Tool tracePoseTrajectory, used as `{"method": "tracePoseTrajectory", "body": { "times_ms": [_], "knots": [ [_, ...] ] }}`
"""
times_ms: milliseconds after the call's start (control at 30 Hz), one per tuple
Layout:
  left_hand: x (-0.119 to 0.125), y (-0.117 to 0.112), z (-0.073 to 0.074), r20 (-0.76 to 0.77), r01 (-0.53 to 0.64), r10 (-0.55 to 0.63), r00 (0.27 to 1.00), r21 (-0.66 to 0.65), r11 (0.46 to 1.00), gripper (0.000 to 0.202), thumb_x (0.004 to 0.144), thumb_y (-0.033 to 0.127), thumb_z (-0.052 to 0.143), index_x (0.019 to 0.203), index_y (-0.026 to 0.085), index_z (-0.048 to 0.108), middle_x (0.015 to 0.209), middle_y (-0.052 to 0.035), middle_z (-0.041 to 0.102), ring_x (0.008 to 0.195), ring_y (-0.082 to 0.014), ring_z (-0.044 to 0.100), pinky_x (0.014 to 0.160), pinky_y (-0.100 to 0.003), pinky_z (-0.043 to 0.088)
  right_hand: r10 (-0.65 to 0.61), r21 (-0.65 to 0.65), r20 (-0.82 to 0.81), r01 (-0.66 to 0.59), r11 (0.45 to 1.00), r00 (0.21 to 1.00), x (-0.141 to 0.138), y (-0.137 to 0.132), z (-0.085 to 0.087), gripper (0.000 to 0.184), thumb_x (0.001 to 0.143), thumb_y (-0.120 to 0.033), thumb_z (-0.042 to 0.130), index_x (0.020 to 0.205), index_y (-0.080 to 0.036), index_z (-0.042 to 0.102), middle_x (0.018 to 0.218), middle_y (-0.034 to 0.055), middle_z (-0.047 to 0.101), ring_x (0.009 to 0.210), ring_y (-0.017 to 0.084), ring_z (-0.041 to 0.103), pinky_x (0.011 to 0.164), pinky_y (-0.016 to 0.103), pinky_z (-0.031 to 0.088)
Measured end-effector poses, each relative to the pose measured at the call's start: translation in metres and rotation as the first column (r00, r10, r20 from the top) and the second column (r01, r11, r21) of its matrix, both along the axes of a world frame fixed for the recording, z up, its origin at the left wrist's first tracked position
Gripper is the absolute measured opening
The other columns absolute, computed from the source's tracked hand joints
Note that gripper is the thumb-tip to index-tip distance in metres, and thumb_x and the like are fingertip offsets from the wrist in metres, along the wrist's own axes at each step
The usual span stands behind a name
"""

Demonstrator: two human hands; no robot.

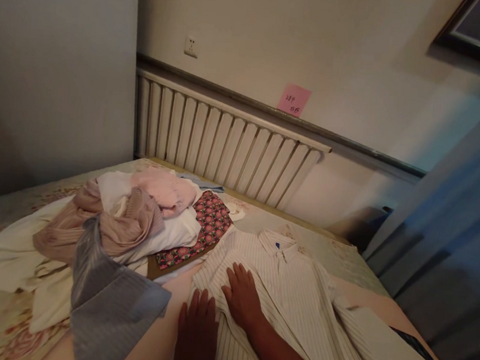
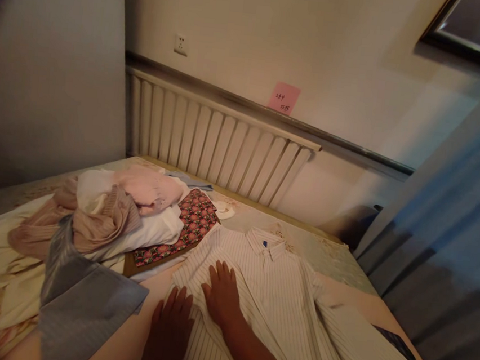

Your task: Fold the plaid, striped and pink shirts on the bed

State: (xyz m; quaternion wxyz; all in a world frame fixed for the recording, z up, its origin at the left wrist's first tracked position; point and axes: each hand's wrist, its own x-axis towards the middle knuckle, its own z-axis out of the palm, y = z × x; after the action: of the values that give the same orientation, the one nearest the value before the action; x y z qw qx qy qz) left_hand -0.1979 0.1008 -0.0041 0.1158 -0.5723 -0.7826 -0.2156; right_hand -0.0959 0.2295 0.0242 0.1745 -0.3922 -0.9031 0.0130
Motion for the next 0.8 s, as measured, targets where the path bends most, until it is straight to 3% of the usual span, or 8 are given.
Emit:
{"method": "tracePoseTrajectory", "body": {
  "times_ms": [267, 367, 500, 633, 733, 800],
  "knots": [
    [-0.005, 0.0, 0.009, 0.041, 0.024, -0.021, 0.999, -0.065, 0.998, 0.044, 0.085, 0.012, 0.041, 0.123, 0.022, 0.063, 0.139, -0.0059, 0.055, 0.132, -0.0286, 0.044, 0.107, -0.052, 0.034, 0.008, -0.074, -0.049, -0.012, 0.997, 0.999, 0.009, -0.005, 0.008, 0.047, 0.088, -0.028, 0.052, 0.134, -0.015, 0.05, 0.142, 0.0148, 0.048, 0.135, 0.028, 0.039, 0.111, 0.05, 0.031],
    [-0.007, -0.001, 0.013, 0.056, 0.018, -0.013, 0.998, -0.088, 0.996, 0.047, 0.087, 0.009, 0.038, 0.125, 0.021, 0.061, 0.14, -0.0055, 0.053, 0.133, -0.0276, 0.044, 0.108, -0.051, 0.033, 0.008, -0.041, -0.17, -0.015, 0.999, 0.985, 0.028, -0.028, 0.011, 0.042, 0.086, -0.025, 0.053, 0.127, -0.014, 0.054, 0.13, 0.0149, 0.058, 0.124, 0.025, 0.051, 0.105, 0.044, 0.041],
    [-0.011, 0.0, 0.015, 0.086, 0.031, -0.024, 0.996, -0.083, 0.996, 0.048, 0.088, 0.008, 0.035, 0.127, 0.02, 0.059, 0.143, -0.0057, 0.05, 0.135, -0.0277, 0.04, 0.109, -0.051, 0.033, -0.011, -0.013, -0.252, 0.008, 1.0, 0.968, 0.06, -0.074, 0.021, 0.022, 0.087, -0.024, 0.051, 0.107, -0.018, 0.058, 0.101, 0.0098, 0.064, 0.094, 0.021, 0.061, 0.084, 0.037, 0.051],
    [-0.021, 0.007, 0.019, 0.161, 0.033, -0.026, 0.987, -0.042, 0.999, 0.048, 0.087, 0.007, 0.035, 0.128, 0.017, 0.057, 0.146, -0.0105, 0.046, 0.136, -0.028, 0.039, 0.106, -0.049, 0.038, -0.007, 0.017, -0.198, 0.011, 1.0, 0.98, 0.094, -0.112, 0.02, 0.013, 0.083, -0.018, 0.054, 0.096, -0.021, 0.056, 0.088, 0.0053, 0.061, 0.081, 0.019, 0.059, 0.071, 0.032, 0.051],
    [-0.034, 0.015, 0.023, 0.28, -0.023, 0.018, 0.96, 0.016, 1.0, 0.047, 0.087, 0.008, 0.036, 0.131, 0.013, 0.052, 0.147, -0.015, 0.043, 0.133, -0.0236, 0.044, 0.102, -0.039, 0.042, 0.03, 0.079, -0.134, -0.02, 0.997, 0.991, 0.121, -0.125, 0.012, 0.019, 0.079, -0.012, 0.054, 0.095, -0.023, 0.056, 0.088, 0.0041, 0.061, 0.081, 0.019, 0.059, 0.072, 0.03, 0.05],
    [-0.043, 0.018, 0.023, 0.355, -0.073, 0.053, 0.933, 0.044, 0.996, 0.045, 0.087, 0.012, 0.038, 0.129, 0.01, 0.051, 0.142, -0.017, 0.048, 0.129, -0.0221, 0.048, 0.103, -0.036, 0.041, 0.031, 0.114, -0.095, -0.02, 0.993, 0.995, 0.137, -0.128, 0.006, 0.025, 0.078, -0.007, 0.05, 0.096, -0.023, 0.057, 0.09, 0.004, 0.062, 0.083, 0.019, 0.06, 0.074, 0.03, 0.05]
  ]
}}
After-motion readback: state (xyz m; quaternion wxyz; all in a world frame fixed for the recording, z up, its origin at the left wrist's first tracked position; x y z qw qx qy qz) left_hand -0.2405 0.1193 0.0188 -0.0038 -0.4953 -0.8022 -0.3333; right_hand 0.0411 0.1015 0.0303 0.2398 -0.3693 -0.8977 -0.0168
